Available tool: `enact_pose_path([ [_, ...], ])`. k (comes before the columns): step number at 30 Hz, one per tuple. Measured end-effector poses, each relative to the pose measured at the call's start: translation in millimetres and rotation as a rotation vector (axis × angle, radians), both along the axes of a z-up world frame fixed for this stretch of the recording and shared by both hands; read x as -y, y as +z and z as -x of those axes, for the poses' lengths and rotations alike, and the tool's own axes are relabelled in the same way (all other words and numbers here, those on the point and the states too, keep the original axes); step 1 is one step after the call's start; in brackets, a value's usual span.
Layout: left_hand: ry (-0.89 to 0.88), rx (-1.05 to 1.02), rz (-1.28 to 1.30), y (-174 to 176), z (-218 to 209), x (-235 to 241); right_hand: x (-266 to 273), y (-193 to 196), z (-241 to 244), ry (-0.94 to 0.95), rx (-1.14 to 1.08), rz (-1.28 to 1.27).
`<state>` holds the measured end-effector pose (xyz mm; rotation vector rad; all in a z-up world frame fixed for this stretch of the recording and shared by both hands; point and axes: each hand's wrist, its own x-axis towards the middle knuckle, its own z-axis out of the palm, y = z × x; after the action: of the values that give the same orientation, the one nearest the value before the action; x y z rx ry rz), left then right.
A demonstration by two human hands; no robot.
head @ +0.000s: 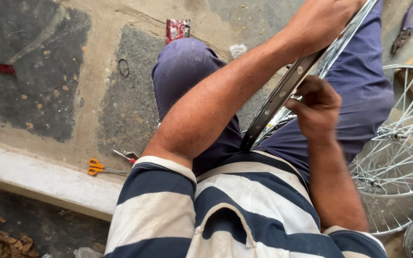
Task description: The person sits on the ground and repeatedly rubs a small white object along the inner rim of a bicycle wheel held between their legs. They rotate the wheel periodically to access different sections of the rim.
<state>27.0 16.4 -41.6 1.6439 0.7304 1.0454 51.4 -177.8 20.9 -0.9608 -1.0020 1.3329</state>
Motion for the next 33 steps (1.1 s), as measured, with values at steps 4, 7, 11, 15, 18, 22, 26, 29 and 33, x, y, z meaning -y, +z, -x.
enact_pose_path([
  [4,-0.017,-0.009,0.234,2,-8,3,3,4,-10,-0.053,0.404,0.243],
  [7,0.033,0.044,0.206,3,-6,1,-3,2,-10,0.014,0.156,0.078],
  [11,0.019,0.033,0.089,7,-7,4,-1,1,-7,-0.009,-0.011,-0.035],
  [15,-0.023,-0.026,0.352,19,-7,6,1,5,-8,-0.062,0.345,0.191],
  [18,-0.009,-0.028,0.343,23,-2,5,1,6,-10,0.000,0.069,0.076],
  [22,0.021,-0.018,0.248,19,-5,8,6,-1,-13,-0.013,-0.008,-0.036],
  [26,0.070,0.036,0.197,15,-9,8,-3,-1,-6,-0.102,0.445,0.082],
  [29,0.014,-0.061,0.174,12,-6,9,-15,20,-9,0.176,0.333,0.145],
  [33,-0.013,-0.053,0.374,15,-1,5,-28,46,-9,0.284,0.035,0.434],
])
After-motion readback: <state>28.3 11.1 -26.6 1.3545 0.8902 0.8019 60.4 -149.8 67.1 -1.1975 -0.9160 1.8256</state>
